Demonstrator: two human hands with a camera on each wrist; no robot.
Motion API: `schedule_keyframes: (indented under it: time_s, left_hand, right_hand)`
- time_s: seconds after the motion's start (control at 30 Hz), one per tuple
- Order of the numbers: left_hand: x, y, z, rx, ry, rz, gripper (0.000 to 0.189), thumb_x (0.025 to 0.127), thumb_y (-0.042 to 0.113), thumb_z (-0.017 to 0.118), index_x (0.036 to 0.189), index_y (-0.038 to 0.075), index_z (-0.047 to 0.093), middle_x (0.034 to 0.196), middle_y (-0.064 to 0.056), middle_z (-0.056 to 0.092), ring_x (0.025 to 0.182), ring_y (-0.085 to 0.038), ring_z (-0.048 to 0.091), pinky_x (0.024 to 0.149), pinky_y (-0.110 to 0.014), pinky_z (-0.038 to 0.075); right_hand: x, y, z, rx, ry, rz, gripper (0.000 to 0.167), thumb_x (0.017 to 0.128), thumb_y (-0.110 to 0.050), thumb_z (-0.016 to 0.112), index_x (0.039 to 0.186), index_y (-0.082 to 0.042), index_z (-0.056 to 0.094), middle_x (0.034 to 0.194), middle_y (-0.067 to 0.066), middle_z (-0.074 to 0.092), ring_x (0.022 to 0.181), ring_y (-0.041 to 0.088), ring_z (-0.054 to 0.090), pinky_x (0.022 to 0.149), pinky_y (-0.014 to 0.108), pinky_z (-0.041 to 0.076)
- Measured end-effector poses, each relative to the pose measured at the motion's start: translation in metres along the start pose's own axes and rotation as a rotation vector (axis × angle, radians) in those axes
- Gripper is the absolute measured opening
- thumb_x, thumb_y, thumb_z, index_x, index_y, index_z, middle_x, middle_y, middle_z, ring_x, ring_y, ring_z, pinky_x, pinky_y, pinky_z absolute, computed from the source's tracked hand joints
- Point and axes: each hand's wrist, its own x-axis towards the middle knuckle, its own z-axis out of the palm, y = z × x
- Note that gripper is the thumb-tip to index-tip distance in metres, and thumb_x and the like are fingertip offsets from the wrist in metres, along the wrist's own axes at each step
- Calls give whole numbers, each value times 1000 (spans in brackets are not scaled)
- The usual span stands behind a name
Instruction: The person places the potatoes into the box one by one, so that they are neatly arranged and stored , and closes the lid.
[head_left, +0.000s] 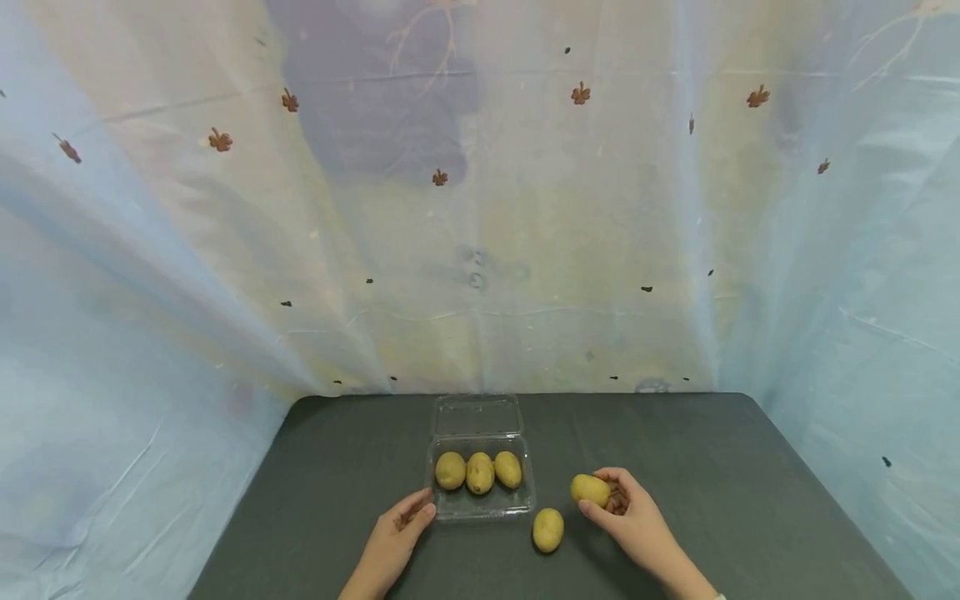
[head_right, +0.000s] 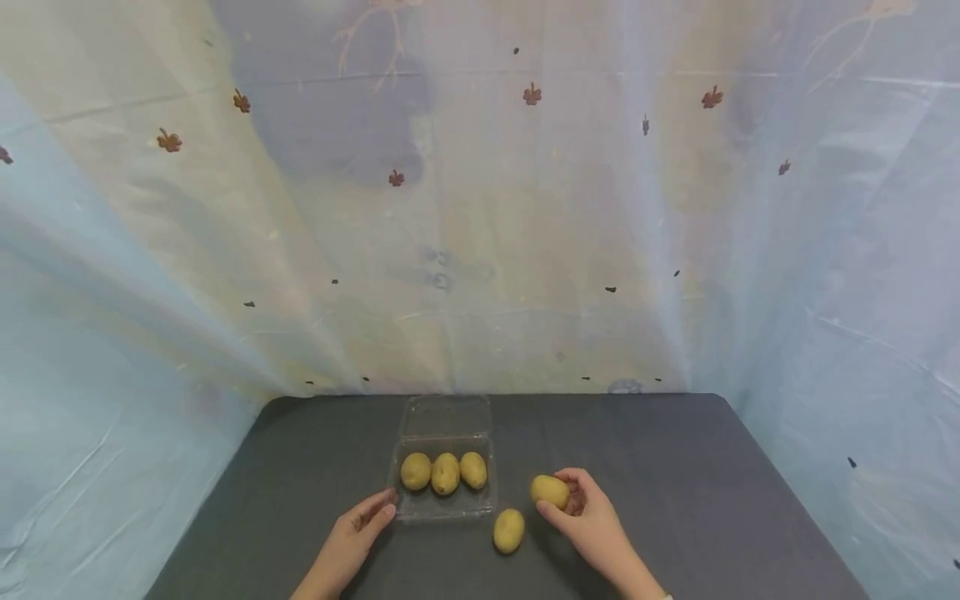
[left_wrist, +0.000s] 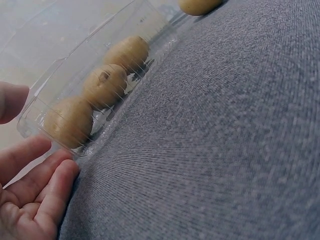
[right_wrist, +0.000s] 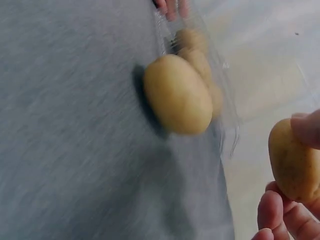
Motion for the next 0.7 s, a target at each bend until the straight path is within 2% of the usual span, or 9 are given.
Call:
schedule_keyframes:
  time_s: [0.07, 0.2, 0.33, 0.4, 0.53, 0.7]
  left_hand:
    - [0, 0, -1, -6, -2, 3, 62, 96, 46, 57, 139, 1, 51, 137, -16, 54, 126, -31, 50, 98, -44, 46]
    - [1, -2, -1, -21, -7, 6, 62, 96, 45, 57, 139, 1, 50, 138, -16, 53, 127, -31, 49, 99, -43, 46]
    - [0, -3, -2, -13, -16, 1, 63, 96, 47, 57, 139, 1, 50, 137, -17, 53, 126, -32, 49, 98, -44, 47]
    - [0, -2, -2, -10, -21, -1, 64, 96, 47, 57, 140, 1, 50, 138, -17, 53, 126, -32, 49, 98, -44, 47]
    - [0, -1, -2, -5, -16, 5, 63, 96, 46, 57, 139, 1, 50, 137, -18, 53, 125, -32, 50, 97, -44, 47]
    - [0, -2, -1, 5, -5, 5, 62, 96, 47, 57, 138, 2, 51, 136, -17, 54, 124, -32, 51, 97, -45, 47]
  right_hand:
    - [4, -7, 4, -2, 7, -15, 52, 81, -31, 80, 123, -13, 56, 105, 6, 60, 73, 20, 54, 58, 29, 49]
    - [6, -28, 12, -11, 8, -45, 48, 83, -26, 79, 122, -12, 57, 101, 5, 61, 72, 20, 53, 58, 28, 47]
    - [11, -38, 23, -21, 7, -76, 43, 83, -26, 79, 119, -13, 58, 95, 4, 60, 72, 20, 53, 59, 28, 47]
    - [16, -35, 29, -33, -3, -97, 44, 83, -31, 79, 118, -16, 58, 95, 3, 59, 73, 19, 53, 59, 28, 48]
    - [22, -38, 41, -36, -47, -134, 46, 84, -36, 77, 120, -18, 56, 95, 3, 58, 75, 19, 54, 61, 28, 49]
    - [25, -45, 56, -33, -109, -160, 47, 86, -34, 75, 124, -17, 54, 97, 4, 57, 76, 19, 54, 62, 27, 50]
